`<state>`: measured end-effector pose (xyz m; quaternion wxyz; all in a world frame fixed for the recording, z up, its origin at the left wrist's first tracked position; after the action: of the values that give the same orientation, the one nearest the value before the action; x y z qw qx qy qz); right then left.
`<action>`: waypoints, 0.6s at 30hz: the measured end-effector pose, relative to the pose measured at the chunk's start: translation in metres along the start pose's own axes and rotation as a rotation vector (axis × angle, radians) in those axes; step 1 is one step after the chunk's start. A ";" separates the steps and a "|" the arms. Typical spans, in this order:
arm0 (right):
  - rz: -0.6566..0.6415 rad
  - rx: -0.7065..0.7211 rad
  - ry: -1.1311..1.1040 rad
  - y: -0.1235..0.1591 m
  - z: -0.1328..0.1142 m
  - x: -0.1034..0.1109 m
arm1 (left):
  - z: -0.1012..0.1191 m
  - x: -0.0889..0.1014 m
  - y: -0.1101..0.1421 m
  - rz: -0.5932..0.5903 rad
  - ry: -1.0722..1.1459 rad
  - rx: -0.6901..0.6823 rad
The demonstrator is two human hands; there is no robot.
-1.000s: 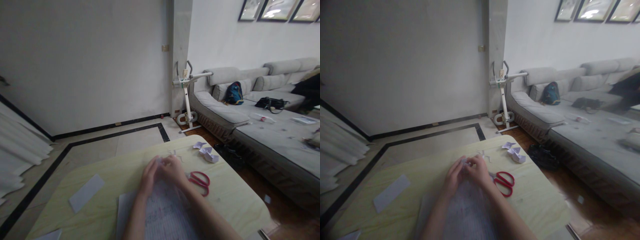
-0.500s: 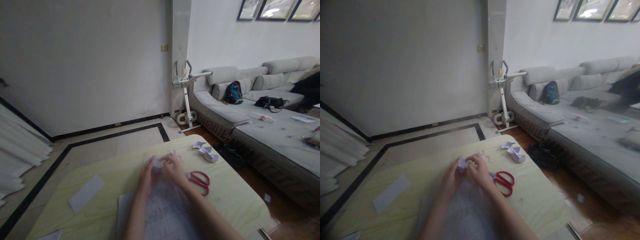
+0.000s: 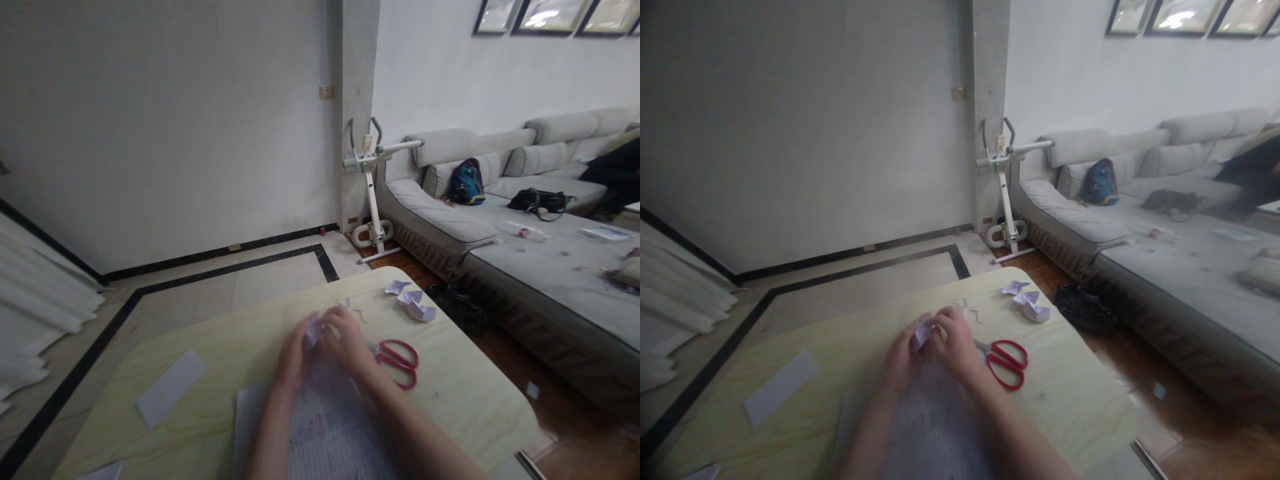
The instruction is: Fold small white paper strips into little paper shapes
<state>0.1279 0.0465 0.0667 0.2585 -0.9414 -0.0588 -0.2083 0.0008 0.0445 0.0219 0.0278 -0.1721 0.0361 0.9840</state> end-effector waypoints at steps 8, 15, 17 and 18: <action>-0.018 0.067 0.071 0.003 -0.013 -0.001 | -0.003 -0.001 0.000 0.007 0.071 0.033; 0.159 0.019 0.010 0.000 -0.011 0.018 | 0.003 -0.001 0.005 -0.010 0.021 0.006; 0.151 0.020 -0.002 0.000 -0.012 0.017 | 0.007 -0.002 0.007 -0.017 0.007 -0.010; 0.134 0.027 -0.013 0.000 -0.013 0.014 | 0.008 -0.002 0.007 -0.016 0.002 -0.016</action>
<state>0.1365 0.0397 0.0827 0.2842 -0.9411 -0.0002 -0.1833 -0.0007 0.0380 0.0303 0.0342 -0.1738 0.0267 0.9838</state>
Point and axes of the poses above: each hand's wrist, its own y-axis away from the middle knuckle, its own x-axis out of the back of the hand, z = x × y, the point moved 5 cm from there along -y, towards the middle knuckle, and after that the axes turned 6 degrees about -z, right-handed, at the moved point
